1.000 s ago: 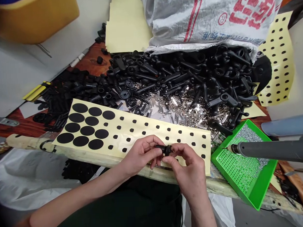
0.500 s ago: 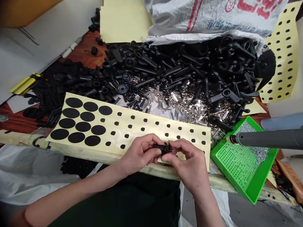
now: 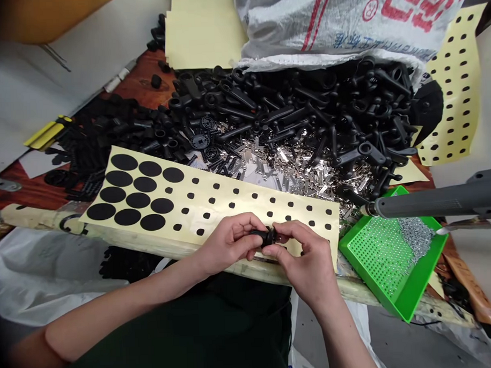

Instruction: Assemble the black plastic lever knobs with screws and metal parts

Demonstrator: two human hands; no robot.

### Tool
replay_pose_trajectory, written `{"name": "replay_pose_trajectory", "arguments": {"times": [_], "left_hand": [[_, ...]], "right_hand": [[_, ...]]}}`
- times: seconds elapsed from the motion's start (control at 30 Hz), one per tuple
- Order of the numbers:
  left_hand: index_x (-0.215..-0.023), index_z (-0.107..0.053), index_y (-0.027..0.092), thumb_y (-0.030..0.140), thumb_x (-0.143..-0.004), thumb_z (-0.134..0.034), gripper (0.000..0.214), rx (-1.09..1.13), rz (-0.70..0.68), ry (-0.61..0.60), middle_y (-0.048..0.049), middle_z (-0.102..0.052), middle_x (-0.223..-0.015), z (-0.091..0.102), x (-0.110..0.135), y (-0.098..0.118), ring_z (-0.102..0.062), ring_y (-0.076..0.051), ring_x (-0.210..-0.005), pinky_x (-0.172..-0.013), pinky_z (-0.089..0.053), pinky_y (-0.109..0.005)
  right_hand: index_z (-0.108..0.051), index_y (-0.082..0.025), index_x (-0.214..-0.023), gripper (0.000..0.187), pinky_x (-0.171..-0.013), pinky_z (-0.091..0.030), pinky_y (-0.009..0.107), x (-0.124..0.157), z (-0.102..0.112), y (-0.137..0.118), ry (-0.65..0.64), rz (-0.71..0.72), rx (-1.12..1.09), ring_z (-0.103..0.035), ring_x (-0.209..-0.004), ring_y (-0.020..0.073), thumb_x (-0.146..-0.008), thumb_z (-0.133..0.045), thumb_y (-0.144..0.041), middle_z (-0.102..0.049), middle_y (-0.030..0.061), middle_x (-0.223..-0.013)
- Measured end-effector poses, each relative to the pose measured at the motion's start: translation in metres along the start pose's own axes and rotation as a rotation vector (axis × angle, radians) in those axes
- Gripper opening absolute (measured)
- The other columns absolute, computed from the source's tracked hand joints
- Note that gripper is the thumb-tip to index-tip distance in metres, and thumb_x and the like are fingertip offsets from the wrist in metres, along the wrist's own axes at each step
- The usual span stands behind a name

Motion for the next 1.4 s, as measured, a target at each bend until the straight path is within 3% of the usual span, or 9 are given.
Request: {"name": "replay_pose_trajectory", "arguments": {"times": [0.2,0.47,0.57,0.67,0.87,0.97,1.07,1.2,1.4], "left_hand": [[-0.09,-0.053,0.014,0.031,-0.08,-0.063,0.022,0.148,0.013,-0.039,0.0034,-0.055,-0.056,0.005,-0.002,-0.002,-0.048,-0.007,-0.043,-0.04,-0.035,-0.017],[-0.117,-0.053,0.015,0.041,-0.082,-0.065,0.045,0.286,0.029,-0.134,-0.0013,-0.059,-0.076,0.005,-0.001,0.001,-0.052,-0.008,-0.056,-0.052,-0.039,-0.021],[-0.111,-0.06,0.014,0.037,-0.079,-0.07,0.04,0.279,0.071,-0.122,-0.0021,-0.059,-0.078,0.006,-0.002,0.002,-0.047,-0.006,-0.055,-0.052,-0.036,-0.021],[-0.102,-0.063,0.013,0.039,-0.075,-0.073,0.039,0.325,0.111,-0.068,-0.0041,-0.061,-0.079,0.007,-0.003,0.003,-0.046,-0.006,-0.052,-0.049,-0.033,-0.02],[-0.1,-0.063,0.013,0.038,-0.074,-0.074,0.038,0.368,0.075,-0.024,-0.0019,-0.059,-0.067,0.005,-0.004,0.004,-0.054,-0.009,-0.056,-0.047,-0.03,-0.019],[-0.1,-0.064,0.013,0.035,-0.075,-0.073,0.034,0.349,0.08,-0.016,-0.0015,-0.059,-0.066,0.004,-0.004,0.004,-0.053,-0.009,-0.056,-0.049,-0.031,-0.019],[-0.101,-0.063,0.013,0.032,-0.076,-0.072,0.032,0.299,0.056,-0.016,-0.0015,-0.06,-0.067,0.003,-0.003,0.003,-0.053,-0.009,-0.057,-0.05,-0.033,-0.02],[-0.1,-0.062,0.015,0.015,-0.066,-0.076,0.037,0.228,0.072,0.0,-0.0004,-0.063,-0.074,0.002,-0.001,0.002,-0.054,-0.008,-0.058,-0.053,-0.038,-0.02],[-0.097,-0.062,0.013,0.008,-0.067,-0.067,0.031,0.23,0.073,0.01,0.0012,-0.064,-0.062,0.001,-0.003,0.002,-0.049,-0.006,-0.045,-0.045,-0.037,-0.019]], "right_hand": [[-0.069,-0.022,-0.098,0.025,-0.064,-0.054,0.03,0.002,-0.005,-0.008,0.062,0.111,0.117,-0.061,-0.068,0.014,-0.073,-0.074,-0.025,-0.068,0.0033,-0.082],[-0.068,-0.024,-0.102,0.028,-0.062,-0.055,0.029,0.004,-0.017,-0.008,0.18,0.081,0.162,-0.062,-0.066,0.0143,-0.074,-0.072,-0.027,-0.069,0.0015,-0.079],[-0.067,-0.023,-0.095,0.025,-0.062,-0.055,0.028,0.006,-0.02,-0.009,0.257,0.047,0.16,-0.064,-0.065,0.0147,-0.071,-0.074,-0.029,-0.07,0.0007,-0.078],[-0.067,-0.023,-0.091,0.027,-0.065,-0.056,0.029,0.006,-0.021,-0.01,0.211,-0.004,0.048,-0.064,-0.065,0.015,-0.067,-0.077,-0.029,-0.07,0.0002,-0.077],[-0.071,-0.022,-0.086,0.012,-0.071,-0.056,0.03,0.006,-0.02,-0.007,0.217,-0.128,-0.196,-0.068,-0.078,0.017,-0.08,-0.064,-0.03,-0.073,0.0045,-0.086],[-0.072,-0.022,-0.083,0.01,-0.07,-0.055,0.029,0.006,-0.023,-0.005,0.235,-0.136,-0.234,-0.067,-0.079,0.0173,-0.079,-0.066,-0.029,-0.072,0.0046,-0.083],[-0.071,-0.022,-0.077,0.004,-0.068,-0.053,0.029,0.005,-0.025,-0.003,0.276,-0.1,-0.209,-0.065,-0.078,0.0174,-0.076,-0.069,-0.025,-0.07,0.0039,-0.079],[-0.07,-0.022,-0.076,0.004,-0.067,-0.052,0.028,0.004,-0.024,-0.001,0.268,-0.011,-0.161,-0.064,-0.075,0.0158,-0.078,-0.068,-0.019,-0.068,0.0023,-0.075],[-0.069,-0.022,-0.075,0.011,-0.062,-0.052,0.025,0.005,-0.021,-0.001,0.278,0.155,-0.071,-0.064,-0.069,0.0132,-0.077,-0.068,-0.011,-0.067,0.0008,-0.073]]}}
Point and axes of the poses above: each hand's wrist, its own x-axis away from the middle knuckle, its own z-axis out of the back of the hand, y = z × x, the point moved 1 cm from there along -x, towards the middle knuckle
